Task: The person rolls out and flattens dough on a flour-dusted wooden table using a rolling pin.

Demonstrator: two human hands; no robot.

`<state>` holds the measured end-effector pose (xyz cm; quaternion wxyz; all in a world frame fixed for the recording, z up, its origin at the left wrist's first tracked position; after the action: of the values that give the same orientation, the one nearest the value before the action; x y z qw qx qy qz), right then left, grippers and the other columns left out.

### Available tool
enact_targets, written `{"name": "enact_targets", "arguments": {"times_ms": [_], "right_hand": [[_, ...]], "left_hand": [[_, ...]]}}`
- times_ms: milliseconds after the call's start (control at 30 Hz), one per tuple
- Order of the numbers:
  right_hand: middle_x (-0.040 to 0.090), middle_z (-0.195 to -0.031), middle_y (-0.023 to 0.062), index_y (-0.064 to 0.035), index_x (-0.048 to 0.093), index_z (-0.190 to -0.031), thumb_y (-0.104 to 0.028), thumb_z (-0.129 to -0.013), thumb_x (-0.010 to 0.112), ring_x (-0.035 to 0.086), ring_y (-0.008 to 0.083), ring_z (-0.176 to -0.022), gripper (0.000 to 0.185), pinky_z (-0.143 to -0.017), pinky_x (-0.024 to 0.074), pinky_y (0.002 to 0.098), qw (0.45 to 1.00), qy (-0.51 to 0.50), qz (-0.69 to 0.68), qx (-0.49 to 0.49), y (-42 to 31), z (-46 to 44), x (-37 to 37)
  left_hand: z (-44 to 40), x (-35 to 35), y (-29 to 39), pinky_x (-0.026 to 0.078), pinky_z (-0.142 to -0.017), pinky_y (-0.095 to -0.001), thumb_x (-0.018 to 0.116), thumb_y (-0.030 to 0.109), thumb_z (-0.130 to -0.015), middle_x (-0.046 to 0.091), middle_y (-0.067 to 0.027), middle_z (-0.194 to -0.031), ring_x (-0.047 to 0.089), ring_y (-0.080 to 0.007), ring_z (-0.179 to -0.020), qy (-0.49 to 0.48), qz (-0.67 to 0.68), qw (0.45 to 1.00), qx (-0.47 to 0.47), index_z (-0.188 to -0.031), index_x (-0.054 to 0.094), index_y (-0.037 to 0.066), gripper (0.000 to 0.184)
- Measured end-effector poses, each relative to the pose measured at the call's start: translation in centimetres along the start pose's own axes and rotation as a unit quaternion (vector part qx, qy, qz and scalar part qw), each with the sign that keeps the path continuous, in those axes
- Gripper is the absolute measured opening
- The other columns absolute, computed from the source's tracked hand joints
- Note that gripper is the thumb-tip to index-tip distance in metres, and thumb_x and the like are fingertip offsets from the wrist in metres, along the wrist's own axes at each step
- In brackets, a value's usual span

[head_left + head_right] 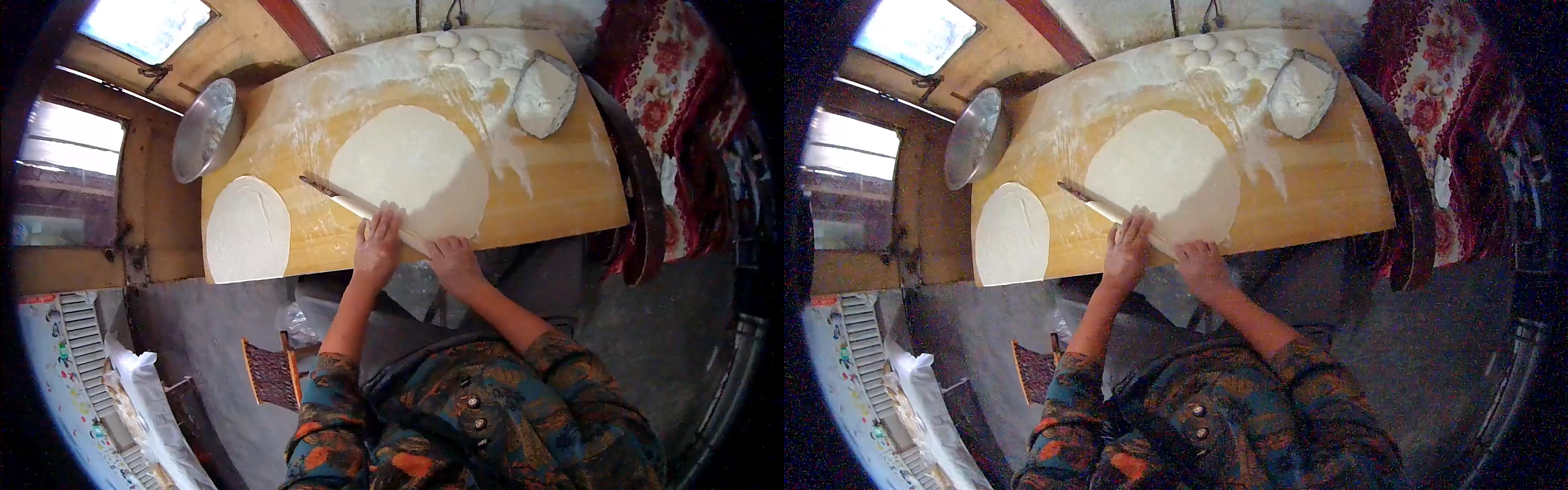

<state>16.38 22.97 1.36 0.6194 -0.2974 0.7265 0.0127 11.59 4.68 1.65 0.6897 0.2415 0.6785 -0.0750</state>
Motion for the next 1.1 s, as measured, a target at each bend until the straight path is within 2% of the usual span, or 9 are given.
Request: {"name": "enact_targets", "arguments": {"times_ms": [133, 333, 433, 533, 633, 700, 800, 933, 1100], "right_hand": [[0.056, -0.092, 0.0102, -0.0014, 0.058, -0.114, -0.019, -0.077, 0.062, 0.055, 0.0273, -0.09, 0.041, -0.082, 0.0429, 0.0421, 0.997, 0.064, 0.017, -0.05, 0.4, 0.6, 0.7], [0.059, -0.098, 0.015, 0.0032, 0.057, -0.113, -0.01, -0.078, 0.055, 0.058, 0.0299, -0.089, 0.037, -0.078, 0.0491, 0.0432, 0.995, 0.0, -0.027, -0.095, -0.8, 0.8, 0.3], [0.057, -0.093, 0.0149, 0.0037, 0.056, -0.113, -0.01, -0.078, 0.056, 0.058, 0.0302, -0.086, 0.038, -0.075, 0.0498, 0.0412, 0.993, -0.005, -0.077, -0.094, -1.4, 0.6, 0.4], [0.054, -0.095, 0.0133, 0.0026, 0.056, -0.114, -0.009, -0.077, 0.054, 0.056, 0.0284, -0.085, 0.039, -0.076, 0.0485, 0.0385, 0.992, 0.016, -0.047, -0.117, -1.6, 0.7, 0.4], [0.054, -0.098, 0.0138, 0.0018, 0.055, -0.118, -0.011, -0.078, 0.058, 0.055, 0.0291, -0.09, 0.042, -0.081, 0.0473, 0.0391, 0.991, -0.055, -0.073, -0.096, -1.7, 0.7, 0.4], [0.055, -0.098, 0.0156, 0.0027, 0.054, -0.116, -0.012, -0.079, 0.059, 0.056, 0.0313, -0.092, 0.04, -0.082, 0.0474, 0.042, 0.99, -0.052, -0.101, -0.085, -1.7, 0.4, -0.1], [0.055, -0.107, 0.0188, 0.0025, 0.052, -0.118, -0.016, -0.079, 0.061, 0.054, 0.0337, -0.101, 0.044, -0.09, 0.0441, 0.0457, 0.99, -0.012, -0.123, -0.061, -1.7, -0.1, -2.7], [0.052, -0.125, 0.0164, -0.0018, 0.051, -0.124, -0.02, -0.075, 0.07, 0.049, 0.0325, -0.115, 0.056, -0.098, 0.0375, 0.0461, 0.997, 0.02, -0.054, 0.043, 0.1, -1.1, -1.8], [0.053, -0.12, 0.0173, -0.001, 0.05, -0.126, -0.018, -0.076, 0.067, 0.051, 0.0347, -0.109, 0.056, -0.096, 0.0405, 0.0468, 0.996, 0.047, -0.014, 0.073, 4.8, -5.0, 0.9]], "left_hand": [[0.6, -0.3, -0.1, 0.022, -0.111, -0.0536, 0.049, 0.018, -0.092, 0.042, -0.0124, -0.145, 0.035, -0.0307, -0.137, -0.018, -0.004, 1.0, -0.006, -0.139, 0.042, 0.011, 0.048], [2.6, -0.8, -1.1, 0.023, -0.111, -0.0536, 0.053, 0.018, -0.09, 0.045, -0.0147, -0.14, 0.036, -0.031, -0.136, -0.015, -0.047, 0.999, 0.017, -0.134, 0.047, 0.011, 0.045], [3.2, -1.1, -1.6, 0.024, -0.111, -0.0537, 0.056, 0.017, -0.088, 0.046, -0.0157, -0.138, 0.037, -0.031, -0.135, -0.017, -0.052, 0.998, 0.022, -0.131, 0.049, 0.011, 0.044], [3.6, -1.3, -2.1, 0.025, -0.11, -0.0537, 0.057, 0.017, -0.086, 0.047, -0.0168, -0.137, 0.038, -0.0311, -0.135, -0.012, -0.045, 0.998, 0.03, -0.13, 0.05, 0.011, 0.045], [3.8, -1.3, -2.3, 0.024, -0.111, -0.0537, 0.059, 0.019, -0.085, 0.048, -0.0173, -0.136, 0.038, -0.031, -0.135, -0.021, -0.049, 0.998, 0.029, -0.13, 0.05, 0.012, 0.046], [3.5, -1.0, -2.4, 0.024, -0.111, -0.0537, 0.059, 0.02, -0.086, 0.047, -0.0172, -0.138, 0.037, -0.0312, -0.135, -0.033, -0.063, 0.997, 0.027, -0.132, 0.049, 0.012, 0.048], [2.1, -0.6, -1.8, 0.022, -0.112, -0.0536, 0.057, 0.022, -0.089, 0.043, -0.0172, -0.143, 0.035, -0.031, -0.137, -0.053, -0.026, 0.998, 0.01, -0.136, 0.047, 0.012, 0.05], [-6.7, 0.5, 0.4, 0.022, -0.114, -0.0483, 0.054, 0.023, -0.091, 0.038, -0.0165, -0.148, 0.033, -0.0322, -0.139, 0.079, 0.166, 0.983, -0.026, -0.141, 0.043, 0.011, 0.052], [-13.9, -0.1, -2.3, 0.033, -0.105, -0.0431, 0.054, 0.021, -0.091, 0.05, -0.0157, -0.133, 0.045, -0.0348, -0.124, 0.006, 0.273, 0.961, -0.042, -0.129, 0.052, 0.008, 0.04]]}}
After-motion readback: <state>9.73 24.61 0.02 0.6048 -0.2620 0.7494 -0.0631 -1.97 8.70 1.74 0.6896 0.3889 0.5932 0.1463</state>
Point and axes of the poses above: each hand's wrist, its own z-axis away from the middle knuckle, its own x-axis out of the palm, y = z × x, the point moved 2 cm from there along -z, towards the middle knuckle
